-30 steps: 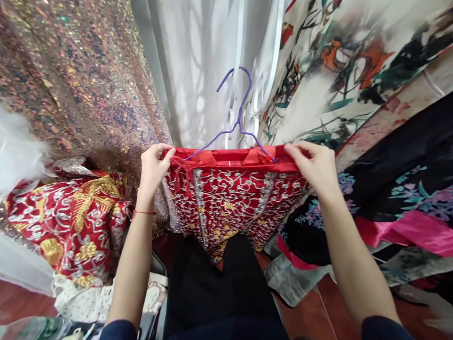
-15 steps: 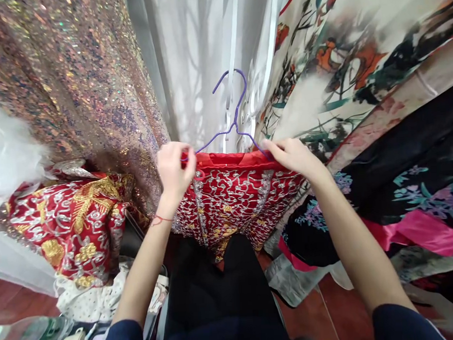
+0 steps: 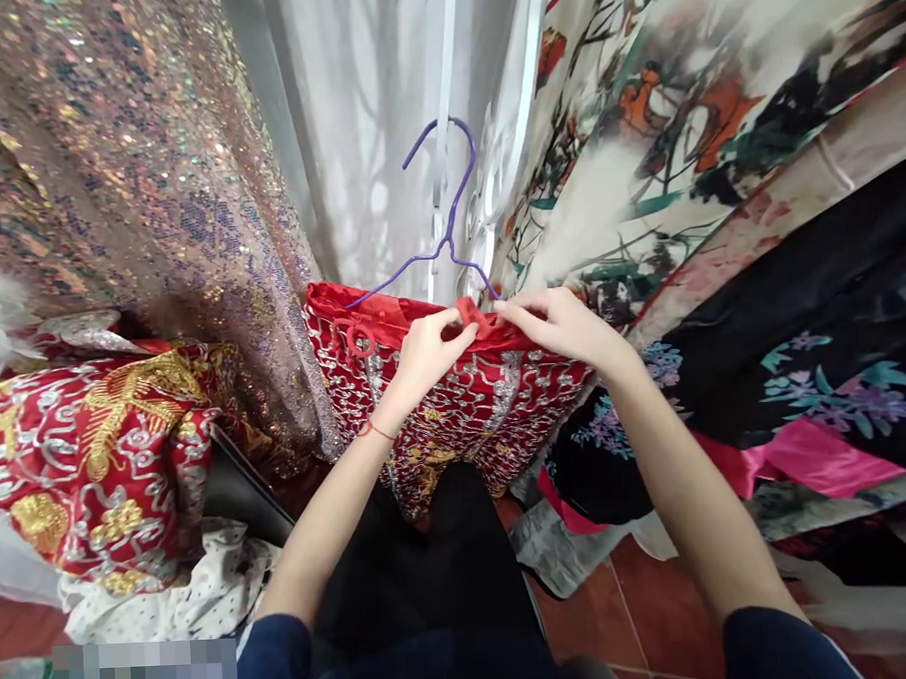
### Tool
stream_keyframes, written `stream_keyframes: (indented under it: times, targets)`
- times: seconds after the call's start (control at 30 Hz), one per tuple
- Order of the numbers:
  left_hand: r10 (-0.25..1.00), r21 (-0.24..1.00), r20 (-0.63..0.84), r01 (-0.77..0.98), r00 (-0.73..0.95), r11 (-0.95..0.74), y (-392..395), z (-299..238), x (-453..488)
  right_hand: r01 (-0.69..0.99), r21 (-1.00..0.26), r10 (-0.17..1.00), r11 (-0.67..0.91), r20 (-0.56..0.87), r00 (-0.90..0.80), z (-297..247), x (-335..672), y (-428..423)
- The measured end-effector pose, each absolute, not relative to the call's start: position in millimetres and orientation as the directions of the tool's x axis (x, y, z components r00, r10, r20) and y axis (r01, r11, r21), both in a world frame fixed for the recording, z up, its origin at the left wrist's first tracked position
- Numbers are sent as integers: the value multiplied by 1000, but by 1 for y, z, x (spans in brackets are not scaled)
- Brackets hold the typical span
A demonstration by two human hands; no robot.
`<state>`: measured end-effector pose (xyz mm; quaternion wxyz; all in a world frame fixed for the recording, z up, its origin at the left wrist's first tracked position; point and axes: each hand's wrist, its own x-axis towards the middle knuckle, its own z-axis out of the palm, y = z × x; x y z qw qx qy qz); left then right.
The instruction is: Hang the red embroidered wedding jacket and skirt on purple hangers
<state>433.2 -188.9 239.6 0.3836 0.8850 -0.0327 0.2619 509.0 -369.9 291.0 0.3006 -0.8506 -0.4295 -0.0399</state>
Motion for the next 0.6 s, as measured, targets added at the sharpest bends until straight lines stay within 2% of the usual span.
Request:
stream_keyframes:
  times: [0.17,0.27,0.37,0.43,0.5,0.57,0.6]
  targets:
    - [161,477,412,-62,897,-876,-186,243,426,771,-472,715,-427,345,608,291,517,-383]
    - [138,480,424,-93,895,-872,-186,244,430,770,-481,697,-418,374,612,289,528,-391]
    - [79,514,442,-180,894,-839,-189,246,438,761,-399,641,-511,413,647,285,537,-391]
    - [100,495,439,-147,893,-857,-194,247,442,731,-361,555,-579,482,678,283,540,-388]
    - [173,430,467,-52,867,-901,-199,249,445,691,-399,410,-603,588,698,287,541,-387]
    - [241,365,548,31,801,-931,-204,251,447,685,-464,265,-562,684,680,297,540,-390]
    - [245,338,594,40,766,-940,-206,251,446,700,-484,232,-525,710,665,304,538,-392]
